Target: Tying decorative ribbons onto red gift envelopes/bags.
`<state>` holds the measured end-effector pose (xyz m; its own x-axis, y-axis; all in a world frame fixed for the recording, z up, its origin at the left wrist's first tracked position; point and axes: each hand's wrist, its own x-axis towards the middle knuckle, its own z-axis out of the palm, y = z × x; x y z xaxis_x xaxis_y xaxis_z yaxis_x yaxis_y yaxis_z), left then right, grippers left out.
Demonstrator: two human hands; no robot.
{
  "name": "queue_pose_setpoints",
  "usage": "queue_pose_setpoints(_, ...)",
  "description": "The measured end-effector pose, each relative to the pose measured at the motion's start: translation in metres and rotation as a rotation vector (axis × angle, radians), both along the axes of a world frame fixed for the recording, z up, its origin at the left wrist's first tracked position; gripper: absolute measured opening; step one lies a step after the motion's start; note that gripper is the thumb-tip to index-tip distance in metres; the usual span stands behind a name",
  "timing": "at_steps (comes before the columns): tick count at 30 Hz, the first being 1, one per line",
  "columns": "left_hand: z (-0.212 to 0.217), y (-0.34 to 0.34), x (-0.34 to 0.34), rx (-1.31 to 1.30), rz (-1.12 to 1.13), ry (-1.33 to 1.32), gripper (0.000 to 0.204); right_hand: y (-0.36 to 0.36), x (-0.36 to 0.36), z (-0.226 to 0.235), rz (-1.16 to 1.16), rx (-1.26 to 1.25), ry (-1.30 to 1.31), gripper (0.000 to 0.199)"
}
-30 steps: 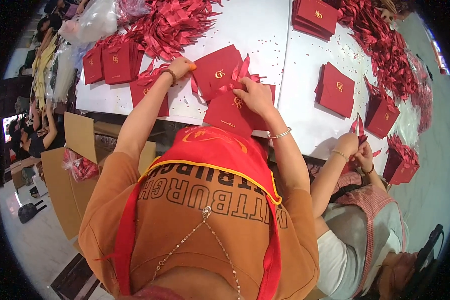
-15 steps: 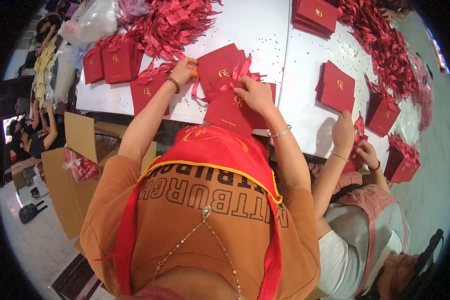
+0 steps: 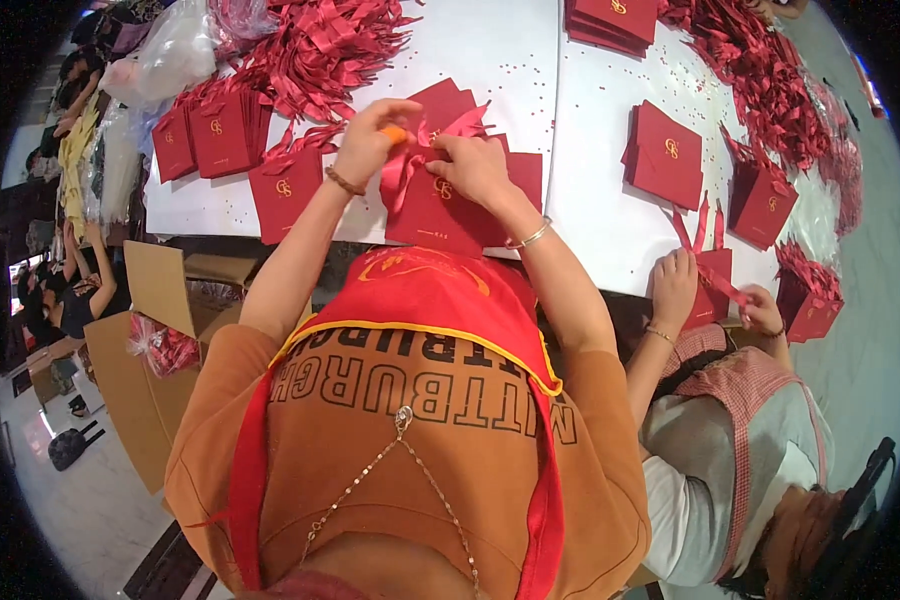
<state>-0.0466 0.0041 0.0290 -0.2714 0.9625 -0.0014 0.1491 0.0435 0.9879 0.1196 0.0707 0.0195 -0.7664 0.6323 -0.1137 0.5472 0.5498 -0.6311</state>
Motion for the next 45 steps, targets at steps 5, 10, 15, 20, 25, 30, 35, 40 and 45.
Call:
queue_pose_setpoints(5, -0.013, 0.008, 0.022, -0.183, -0.162, 0.245, 0.036, 0.000, 0.005, -0.002, 0.006, 0.252, -0.028, 0.028)
queue_pose_setpoints(10, -0.022, 0.010, 0.013, -0.173, -0.244, 0.405, 0.037, -0.006, 0.034, 0.030, -0.018, 0.368, -0.059, 0.027)
queue_pose_setpoints(15, -0.020, 0.010, 0.016, -0.178, -0.261, 0.392, 0.034, -0.001, 0.047, 0.012, -0.130, -0.032, 0.074, 0.024)
queue_pose_setpoints(20, -0.011, 0.003, 0.029, -0.054, -0.100, 0.265, 0.029, 0.003, 0.051, 0.003, -0.261, -0.425, 0.058, 0.032)
queue_pose_setpoints(25, 0.004, 0.001, 0.034, -0.045, -0.253, 0.360, 0.018, 0.008, 0.054, -0.010, -0.273, -0.628, 0.150, 0.026)
queue_pose_setpoints(30, -0.013, 0.000, 0.043, -0.213, -0.319, -0.014, 0.012, 0.010, 0.056, -0.016, -0.279, -0.684, 0.217, 0.025)
queue_pose_setpoints(35, -0.021, -0.001, 0.048, -0.309, -0.144, 0.123, 0.014, 0.006, 0.054, -0.014, -0.323, -0.733, 0.293, 0.030)
queue_pose_setpoints(40, -0.017, -0.001, 0.056, -0.219, -0.144, 0.328, 0.015, 0.004, 0.052, -0.002, -0.347, -0.737, 0.248, 0.030)
queue_pose_setpoints(45, -0.007, -0.001, 0.059, -0.275, -0.172, 0.330, 0.016, 0.002, 0.054, -0.011, -0.295, -0.583, 0.222, 0.035)
